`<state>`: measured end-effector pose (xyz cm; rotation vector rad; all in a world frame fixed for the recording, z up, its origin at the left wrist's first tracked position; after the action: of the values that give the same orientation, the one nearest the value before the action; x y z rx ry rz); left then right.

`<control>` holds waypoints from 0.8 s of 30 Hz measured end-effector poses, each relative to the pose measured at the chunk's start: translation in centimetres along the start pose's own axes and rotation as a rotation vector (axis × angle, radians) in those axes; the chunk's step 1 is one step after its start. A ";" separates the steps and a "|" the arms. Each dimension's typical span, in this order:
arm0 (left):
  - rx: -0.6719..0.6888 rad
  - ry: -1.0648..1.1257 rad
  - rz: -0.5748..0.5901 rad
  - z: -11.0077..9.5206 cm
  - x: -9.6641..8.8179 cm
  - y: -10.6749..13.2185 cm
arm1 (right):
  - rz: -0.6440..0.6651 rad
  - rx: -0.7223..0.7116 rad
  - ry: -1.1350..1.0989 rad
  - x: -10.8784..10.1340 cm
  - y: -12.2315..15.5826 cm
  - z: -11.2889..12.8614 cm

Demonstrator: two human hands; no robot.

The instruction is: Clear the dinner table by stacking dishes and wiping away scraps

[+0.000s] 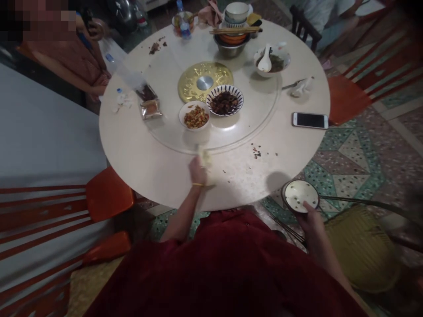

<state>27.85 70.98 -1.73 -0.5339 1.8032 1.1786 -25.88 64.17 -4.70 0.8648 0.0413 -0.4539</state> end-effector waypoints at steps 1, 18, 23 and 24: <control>-0.103 -0.039 -0.062 2.3 -1.2 -0.7 | -0.018 0.007 0.004 -0.3 -0.3 0.0; 0.273 0.044 -0.019 -20.7 8.1 1.6 | 0.221 0.117 0.159 -1.1 -12.5 4.9; -0.024 -0.006 -0.196 -18.7 2.1 -8.7 | 0.229 0.113 0.158 -1.5 -15.2 6.0; -0.072 -0.013 -0.195 -18.7 2.2 -10.2 | 0.218 0.114 0.161 -1.7 -15.5 6.0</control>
<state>26.01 50.04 -5.86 -0.7252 1.6617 1.1129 -34.46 51.69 -11.65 1.0043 0.0688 -0.1828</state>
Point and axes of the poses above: each hand's wrist, its own y-axis away from the middle knuckle, its own x-axis out of the palm, z = x × y, the point moved 10 cm from there along -y, towards the middle knuckle, and after that the axes turned 11 degrees about -x, right-handed, at the moved point
